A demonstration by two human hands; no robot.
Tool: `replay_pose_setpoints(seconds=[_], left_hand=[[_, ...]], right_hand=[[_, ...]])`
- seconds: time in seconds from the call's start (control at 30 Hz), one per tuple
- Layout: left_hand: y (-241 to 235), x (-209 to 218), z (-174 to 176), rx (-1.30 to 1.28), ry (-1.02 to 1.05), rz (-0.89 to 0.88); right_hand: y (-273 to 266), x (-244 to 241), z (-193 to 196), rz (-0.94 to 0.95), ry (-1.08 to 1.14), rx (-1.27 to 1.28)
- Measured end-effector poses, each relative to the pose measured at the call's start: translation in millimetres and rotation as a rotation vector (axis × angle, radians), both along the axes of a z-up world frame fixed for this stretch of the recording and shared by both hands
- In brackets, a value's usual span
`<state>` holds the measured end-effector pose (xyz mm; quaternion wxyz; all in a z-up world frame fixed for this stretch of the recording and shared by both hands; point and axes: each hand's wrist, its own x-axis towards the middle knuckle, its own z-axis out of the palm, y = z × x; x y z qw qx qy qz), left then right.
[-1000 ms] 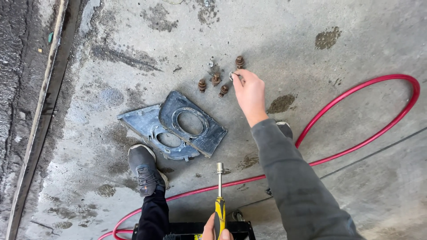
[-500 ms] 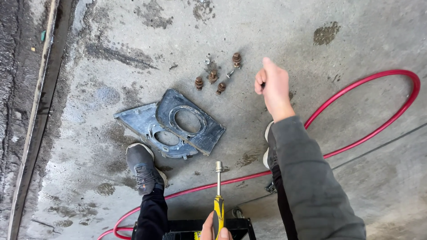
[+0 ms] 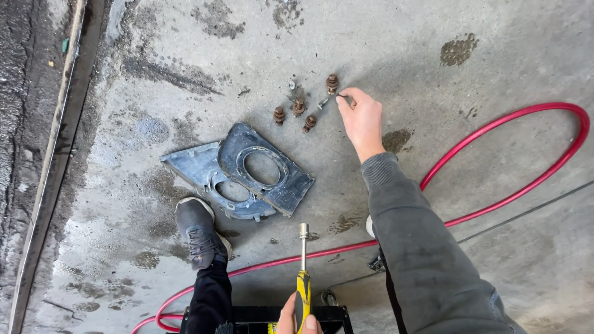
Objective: The person uses a ratchet to remove fasteners from the lower edge of a white car bumper. They then pick up several bolts and nuts from the concrete floor and place them into the bumper's mounting holes. Finally, the person opens a green toolbox and selects a socket from the set.
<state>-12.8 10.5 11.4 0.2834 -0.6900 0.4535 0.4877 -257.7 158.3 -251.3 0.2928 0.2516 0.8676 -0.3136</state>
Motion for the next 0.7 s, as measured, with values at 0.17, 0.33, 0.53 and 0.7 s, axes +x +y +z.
replay_pose_setpoints(seconds=[0.17,0.33,0.53,0.7], left_hand=[[-1,-63,12,-0.036,0.048,-0.278],[7,-98,-33,0.37,0.026,-0.743],[68,-136,-148,0.051,0.685,-1.006],[98,-118,-215,-0.204,0.631,-1.093]], right_hand=[[16,17,43,-0.176,-0.12,-0.145],[39,70,78,-0.546,-0.409,-0.385],[74,144,80,-0.888,-0.38,-0.556],[112,155,109,-0.938,-0.384,-0.542]])
